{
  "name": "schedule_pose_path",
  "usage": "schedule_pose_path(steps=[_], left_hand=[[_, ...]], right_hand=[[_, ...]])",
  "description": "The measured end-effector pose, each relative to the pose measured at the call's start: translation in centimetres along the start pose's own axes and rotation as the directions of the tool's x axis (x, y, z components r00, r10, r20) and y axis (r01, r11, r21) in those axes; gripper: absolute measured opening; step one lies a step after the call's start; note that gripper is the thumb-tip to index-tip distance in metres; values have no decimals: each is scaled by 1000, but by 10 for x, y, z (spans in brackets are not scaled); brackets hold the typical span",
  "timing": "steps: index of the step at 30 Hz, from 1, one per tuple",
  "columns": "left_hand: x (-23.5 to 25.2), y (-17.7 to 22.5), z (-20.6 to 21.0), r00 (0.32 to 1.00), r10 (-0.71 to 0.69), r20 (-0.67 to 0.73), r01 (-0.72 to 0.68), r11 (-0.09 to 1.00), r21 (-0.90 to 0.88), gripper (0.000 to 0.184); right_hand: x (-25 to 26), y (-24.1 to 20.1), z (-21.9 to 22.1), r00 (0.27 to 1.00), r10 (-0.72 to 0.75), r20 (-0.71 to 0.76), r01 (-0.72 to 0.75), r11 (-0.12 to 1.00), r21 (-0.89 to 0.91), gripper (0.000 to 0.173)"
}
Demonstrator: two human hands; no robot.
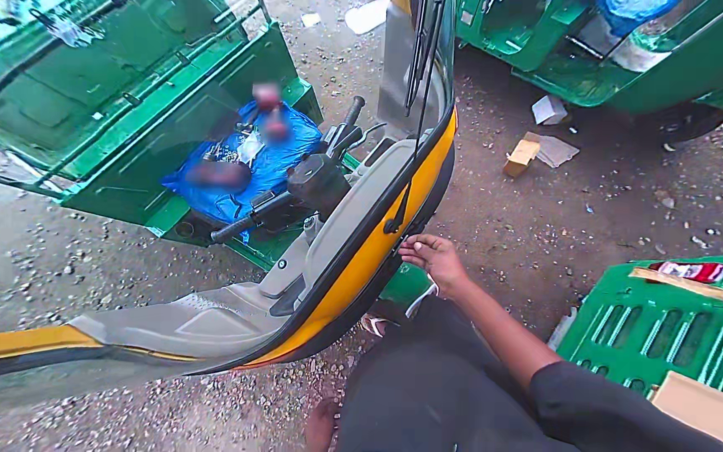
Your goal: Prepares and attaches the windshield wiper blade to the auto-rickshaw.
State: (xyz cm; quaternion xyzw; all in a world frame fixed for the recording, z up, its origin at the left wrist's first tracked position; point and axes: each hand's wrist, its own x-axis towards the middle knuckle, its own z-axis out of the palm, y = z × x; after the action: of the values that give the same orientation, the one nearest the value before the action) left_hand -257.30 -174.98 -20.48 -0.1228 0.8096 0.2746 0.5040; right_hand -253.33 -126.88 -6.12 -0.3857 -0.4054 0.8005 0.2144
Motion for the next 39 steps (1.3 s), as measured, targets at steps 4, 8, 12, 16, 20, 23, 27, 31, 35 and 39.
schedule_pose_path(steps=[4, 8, 12, 16, 20, 23, 27, 31, 35, 39], left_hand=[[39, -109, 4, 985, -174, 4, 174, 983, -58, 33], [58, -164, 14, 972, -233, 0, 233, 972, 39, 32], [53, -155, 41, 970, -230, -75, 236, 967, 94, 35], [-15, -79, 65, 997, -40, -64, 45, 995, 89, 35], [-33, -46, 77, 972, -45, -229, 52, 998, 27, 38], [-41, -43, 67, 972, -114, -204, 82, 984, -157, 34], [29, -147, 53, 984, -155, -87, 159, 986, 43, 38], [67, -147, 18, 979, -205, -6, 204, 968, 145, 42], [41, -75, -55, 997, -56, 47, 44, 972, 231, 44], [43, -43, -122, 998, 56, -36, -49, 983, 176, 38]], right_hand=[[1, -2, 1, 999, 17, 28, -17, 1000, -22, 22], [6, -1, 0, 999, 52, -14, -53, 996, -68, 21], [9, 0, -1, 999, -18, -49, 8, 983, -186, 20], [10, -3, -3, 993, -80, 81, 96, 970, -223, 25], [13, -2, 7, 985, -139, 101, 150, 982, -113, 21], [17, 1, 17, 978, -203, 36, 206, 975, -86, 17], [18, 8, 34, 958, -264, -113, 261, 964, -44, 15], [18, 14, 45, 932, -306, -195, 305, 952, -33, 17], [14, 21, 60, 877, -387, -285, 368, 922, -122, 17], [8, 35, 82, 761, -540, -360, 439, 837, -327, 17]])
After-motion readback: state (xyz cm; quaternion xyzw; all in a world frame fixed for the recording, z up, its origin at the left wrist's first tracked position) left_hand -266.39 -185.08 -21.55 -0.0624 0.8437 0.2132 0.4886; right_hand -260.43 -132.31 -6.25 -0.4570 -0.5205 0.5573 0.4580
